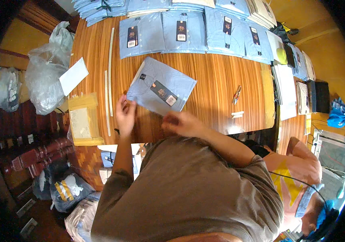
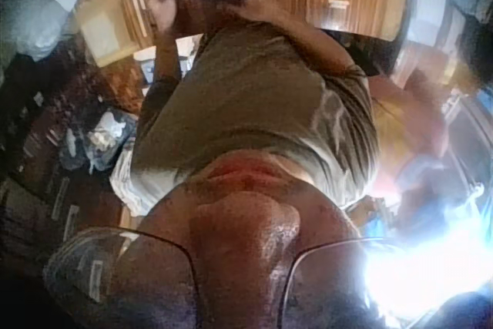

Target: The person stacks packaged shirts and secures them into bundles using a rubber band, then places the bundles aside.

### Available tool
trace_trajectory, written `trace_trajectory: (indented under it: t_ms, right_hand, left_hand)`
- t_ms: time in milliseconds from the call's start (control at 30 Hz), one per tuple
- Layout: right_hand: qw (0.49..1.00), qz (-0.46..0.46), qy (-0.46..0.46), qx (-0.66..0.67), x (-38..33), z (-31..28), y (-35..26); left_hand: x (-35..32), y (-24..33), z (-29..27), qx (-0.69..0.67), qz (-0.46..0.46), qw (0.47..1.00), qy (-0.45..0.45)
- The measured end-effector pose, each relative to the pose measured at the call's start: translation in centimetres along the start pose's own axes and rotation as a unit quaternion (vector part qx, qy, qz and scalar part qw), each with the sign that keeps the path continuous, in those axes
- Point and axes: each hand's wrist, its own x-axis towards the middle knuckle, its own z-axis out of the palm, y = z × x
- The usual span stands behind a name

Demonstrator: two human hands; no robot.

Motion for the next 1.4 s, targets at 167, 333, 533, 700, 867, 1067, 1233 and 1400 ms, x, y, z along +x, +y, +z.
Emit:
trace_trajectory:
  t_ms: [167,333,533,700,867,1067,1233,1400]
  right_hand:
    - [0.882,-0.1,0.343,-0.308,3.9,-0.8,7.2]
    - [0.881,-0.095,0.294,-0.359,2.5,-0.2,10.0]
    - [0.883,-0.173,0.238,-0.366,0.0,-0.1,11.8]
    - [0.857,-0.232,0.237,-0.394,0.0,-4.5,12.3]
    - [0.868,-0.104,0.411,-0.26,-0.6,-6.7,13.8]
    - [0.906,-0.108,0.397,-0.1,-1.9,-9.3,15.1]
    - [0.852,-0.14,0.425,-0.272,-1.9,-10.9,17.1]
    - [0.858,-0.108,0.378,-0.331,-2.3,-10.9,15.7]
  left_hand:
    - [-1.0,0.2,4.6,-0.121,0.01,0.986,0.112]
    - [-2.2,-0.9,4.2,-0.021,-0.008,0.998,0.061]
    - [2.0,4.4,1.5,0.353,0.175,0.918,-0.051]
    - [2.8,4.8,-0.7,0.303,-0.16,0.919,-0.195]
    - [-3.3,5.4,1.6,-0.075,-0.35,0.916,-0.182]
    - [-6.2,9.0,5.3,-0.27,-0.31,0.906,-0.099]
    - [-1.7,19.2,3.1,-0.168,-0.176,0.964,-0.104]
    - [5.9,21.7,8.8,-0.24,-0.083,0.966,-0.055]
